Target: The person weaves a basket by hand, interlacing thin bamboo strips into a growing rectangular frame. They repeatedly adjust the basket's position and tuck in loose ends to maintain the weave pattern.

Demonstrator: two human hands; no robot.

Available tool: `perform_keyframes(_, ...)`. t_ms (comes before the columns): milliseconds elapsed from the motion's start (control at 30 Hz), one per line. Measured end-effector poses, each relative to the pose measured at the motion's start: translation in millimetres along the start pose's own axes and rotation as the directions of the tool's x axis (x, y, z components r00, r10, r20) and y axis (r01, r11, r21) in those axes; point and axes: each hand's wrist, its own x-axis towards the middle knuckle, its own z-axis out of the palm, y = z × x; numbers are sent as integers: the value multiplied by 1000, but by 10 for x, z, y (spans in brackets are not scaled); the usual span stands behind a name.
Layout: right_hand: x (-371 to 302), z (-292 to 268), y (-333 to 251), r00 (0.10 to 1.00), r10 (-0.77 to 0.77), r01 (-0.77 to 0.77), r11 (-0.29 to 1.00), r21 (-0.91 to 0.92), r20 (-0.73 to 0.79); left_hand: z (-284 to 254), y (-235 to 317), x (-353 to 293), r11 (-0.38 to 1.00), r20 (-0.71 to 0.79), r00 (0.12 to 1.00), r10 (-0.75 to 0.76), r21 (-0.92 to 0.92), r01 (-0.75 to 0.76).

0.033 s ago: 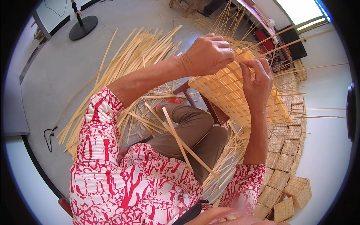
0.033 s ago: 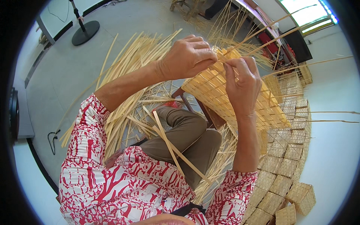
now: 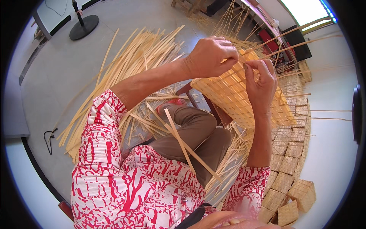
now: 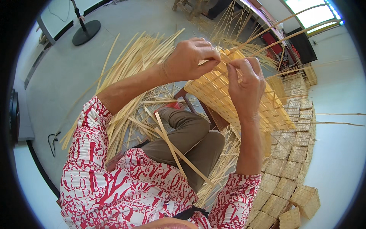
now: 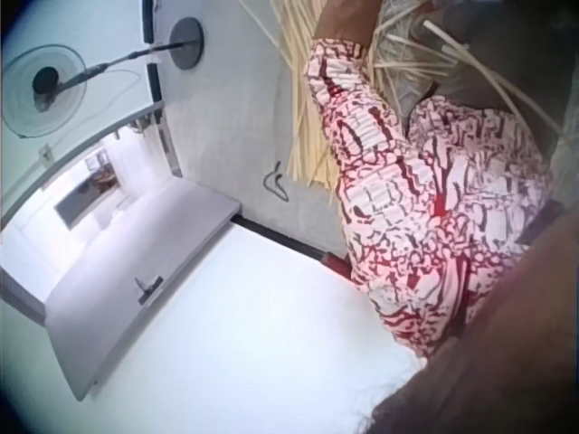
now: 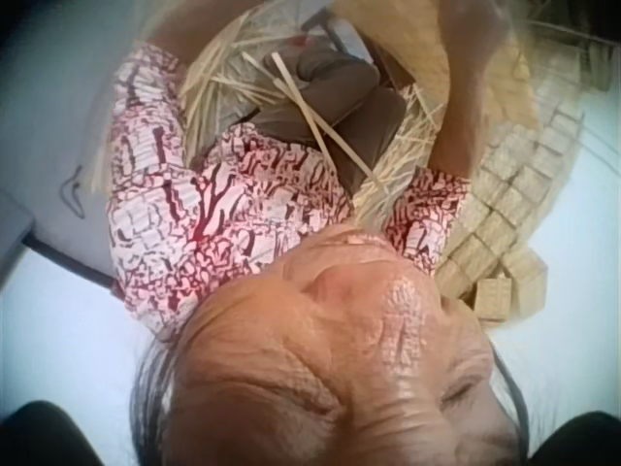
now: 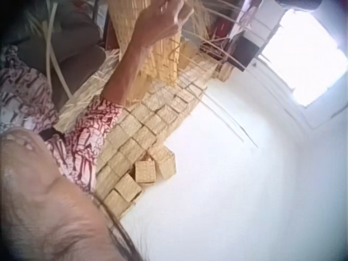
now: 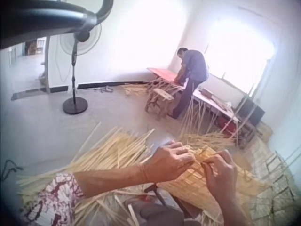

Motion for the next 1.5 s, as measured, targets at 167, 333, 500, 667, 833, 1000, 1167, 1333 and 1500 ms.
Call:
perform_keyframes(167, -24, 19, -19, 993, 115, -114, 991, 71, 1, 241, 209, 62, 740, 23, 831, -556, -442, 507)
perform_keyframes(333, -31, 36, -58, 965, 261, -258, 937, 237, 21, 242, 36, 186, 791, -148, 796, -587, -314, 525)
perform_keyframes(500, -30, -13, -36, 983, 185, -183, 979, 94, -9, 59, -392, 32, 813, -25, 817, -575, -124, 569)
perform_keyframes(667, 6, 75, 16, 984, 174, -174, 985, 11, -22, 319, -209, -200, 735, 52, 834, -549, -446, 511)
perform_keyframes(833, 65, 63, -31, 993, 121, -120, 969, -214, -5, 526, -38, -132, 462, 226, 756, -614, -674, 577)
perform_keyframes(1000, 82, 76, -33, 992, 125, -112, 953, -282, 30, 538, 12, -181, 459, 173, 747, -642, -694, 555)
perform_keyframes(1167, 58, 71, -8, 997, 77, -65, 952, -299, 27, 494, 88, -174, 491, 141, 749, -648, -674, 552)
perform_keyframes(1333, 55, 101, -18, 999, 35, -27, 948, -317, 20, 530, 101, -236, 532, 60, 762, -645, -681, 504)
perform_keyframes(1500, 33, 106, -38, 1000, -21, 24, 942, -334, 13, 554, 120, -280, 580, 7, 776, -630, -661, 477)
